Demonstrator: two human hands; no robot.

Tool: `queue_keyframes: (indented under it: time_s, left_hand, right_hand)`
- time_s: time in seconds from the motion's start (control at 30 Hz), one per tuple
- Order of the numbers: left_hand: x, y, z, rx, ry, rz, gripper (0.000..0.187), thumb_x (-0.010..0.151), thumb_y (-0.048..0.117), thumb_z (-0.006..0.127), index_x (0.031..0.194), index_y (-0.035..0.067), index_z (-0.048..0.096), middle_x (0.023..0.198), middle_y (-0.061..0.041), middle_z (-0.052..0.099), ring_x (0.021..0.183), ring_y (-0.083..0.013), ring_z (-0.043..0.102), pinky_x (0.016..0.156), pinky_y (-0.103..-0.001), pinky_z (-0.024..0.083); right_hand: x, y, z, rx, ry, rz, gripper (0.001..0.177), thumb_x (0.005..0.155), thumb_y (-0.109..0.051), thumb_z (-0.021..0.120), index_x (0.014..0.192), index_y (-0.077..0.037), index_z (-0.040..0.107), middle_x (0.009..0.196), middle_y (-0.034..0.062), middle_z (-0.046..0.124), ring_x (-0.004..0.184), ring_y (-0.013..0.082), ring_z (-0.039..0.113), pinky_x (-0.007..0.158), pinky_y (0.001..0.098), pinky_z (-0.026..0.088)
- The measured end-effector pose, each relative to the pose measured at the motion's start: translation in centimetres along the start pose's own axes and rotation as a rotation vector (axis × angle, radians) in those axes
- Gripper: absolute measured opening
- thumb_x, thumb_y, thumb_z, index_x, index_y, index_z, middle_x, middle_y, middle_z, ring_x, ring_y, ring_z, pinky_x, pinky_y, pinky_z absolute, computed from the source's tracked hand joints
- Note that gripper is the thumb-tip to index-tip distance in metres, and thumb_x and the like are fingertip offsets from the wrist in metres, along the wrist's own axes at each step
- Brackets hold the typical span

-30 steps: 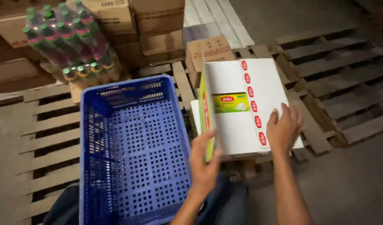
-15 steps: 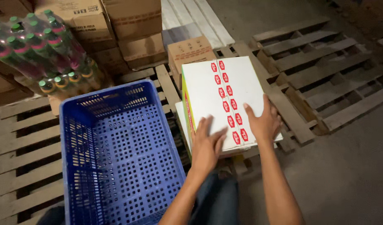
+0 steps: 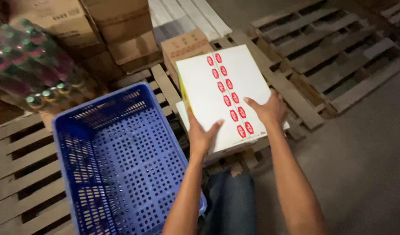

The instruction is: The person transfers small yellow and green boxes from a blue plastic basket into a larger cardboard box. They arrange the boxes in neat rows, then close the cardboard box flaps and place it on a wooden pallet.

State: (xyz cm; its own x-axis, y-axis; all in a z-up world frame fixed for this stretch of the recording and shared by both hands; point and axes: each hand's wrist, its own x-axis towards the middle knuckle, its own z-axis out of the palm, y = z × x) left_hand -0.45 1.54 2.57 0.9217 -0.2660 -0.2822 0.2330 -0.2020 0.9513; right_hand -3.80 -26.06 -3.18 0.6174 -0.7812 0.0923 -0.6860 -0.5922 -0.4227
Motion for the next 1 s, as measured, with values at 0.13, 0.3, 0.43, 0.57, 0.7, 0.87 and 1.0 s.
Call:
queue_keyframes:
  time_s: [0.13, 0.3, 0.43, 0.57, 0.7, 0.87, 1.0]
  left_hand:
    - [-0.3, 1.0, -0.1, -0.01, -0.017, -0.089, 0.135, 0.081, 0.048, 0.093, 0.182, 0.031, 0.006, 0.161, -0.04, 0.051, 0.152, -0.0563, 0.049, 0.123, -0.062, 0.048]
    - [0.8, -0.9, 0.2, -0.003, 0.019, -0.113, 0.136, 0.077, 0.049, 0.097, 0.181, 0.035, 0.011, 0.16, -0.039, 0.054, 0.151, -0.0541, 0.052, 0.121, -0.06, 0.05]
    - [0.1, 0.4, 0.2, -0.04, 0.038, -0.109, 0.136, 0.075, 0.045, 0.098, 0.181, 0.035, 0.014, 0.161, -0.039, 0.052, 0.151, -0.0549, 0.051, 0.122, -0.06, 0.05]
    - [-1.0, 2.1, 0.0, -0.025, 0.014, -0.133, 0.132, 0.081, 0.044, 0.094, 0.181, 0.038, 0.008, 0.163, -0.039, 0.05, 0.152, -0.0545, 0.05, 0.124, -0.06, 0.048]
    - [-0.3, 1.4, -0.2, -0.021, -0.012, -0.128, 0.137, 0.077, 0.045, 0.096, 0.181, 0.041, 0.006, 0.167, -0.036, 0.048, 0.153, -0.0535, 0.049, 0.125, -0.06, 0.046]
    - [0.3, 1.8, 0.3, -0.022, -0.018, -0.156, 0.137, 0.077, 0.047, 0.096, 0.181, 0.044, 0.006, 0.164, -0.034, 0.052, 0.152, -0.0501, 0.052, 0.124, -0.057, 0.049]
    - [1.1, 1.0, 1.4, -0.029, 0.005, -0.158, 0.134, 0.078, 0.049, 0.096, 0.181, 0.039, 0.011, 0.161, -0.037, 0.053, 0.151, -0.0528, 0.051, 0.12, -0.06, 0.051]
  right_hand:
    - [-1.8, -1.9, -1.9, 0.039, -0.063, 0.083, 0.095, 0.076, -0.069, 0.093, 0.146, -0.013, 0.064, 0.137, 0.0156, 0.072, 0.132, 0.0384, 0.07, 0.106, 0.0563, 0.055]
    - [-1.5, -2.1, -2.3, 0.047, -0.109, 0.134, 0.091, 0.077, -0.074, 0.092, 0.144, -0.023, 0.059, 0.134, 0.0121, 0.075, 0.129, 0.0379, 0.072, 0.101, 0.0585, 0.058]
    - [-1.8, -2.3, -2.8, 0.032, -0.109, 0.121, 0.093, 0.077, -0.075, 0.091, 0.144, -0.021, 0.059, 0.135, 0.0161, 0.074, 0.131, 0.039, 0.07, 0.102, 0.0602, 0.058]
    - [-2.2, -2.1, -3.2, 0.068, -0.132, 0.116, 0.097, 0.081, -0.075, 0.088, 0.151, -0.016, 0.056, 0.147, 0.0187, 0.068, 0.141, 0.0417, 0.063, 0.109, 0.0639, 0.054]
    - [-1.4, -2.0, -2.4, 0.022, -0.126, 0.124, 0.099, 0.082, -0.077, 0.087, 0.154, -0.016, 0.054, 0.146, 0.0192, 0.068, 0.14, 0.044, 0.063, 0.108, 0.0674, 0.053]
    - [-0.5, -1.7, -2.0, 0.043, -0.135, 0.133, 0.096, 0.081, -0.073, 0.088, 0.15, -0.015, 0.055, 0.145, 0.0178, 0.068, 0.139, 0.0422, 0.064, 0.108, 0.0643, 0.054]
    - [-0.6, -1.9, -3.1, 0.094, -0.174, 0.135, 0.094, 0.075, -0.068, 0.093, 0.143, -0.012, 0.059, 0.14, 0.0175, 0.073, 0.138, 0.0382, 0.067, 0.111, 0.0558, 0.056]
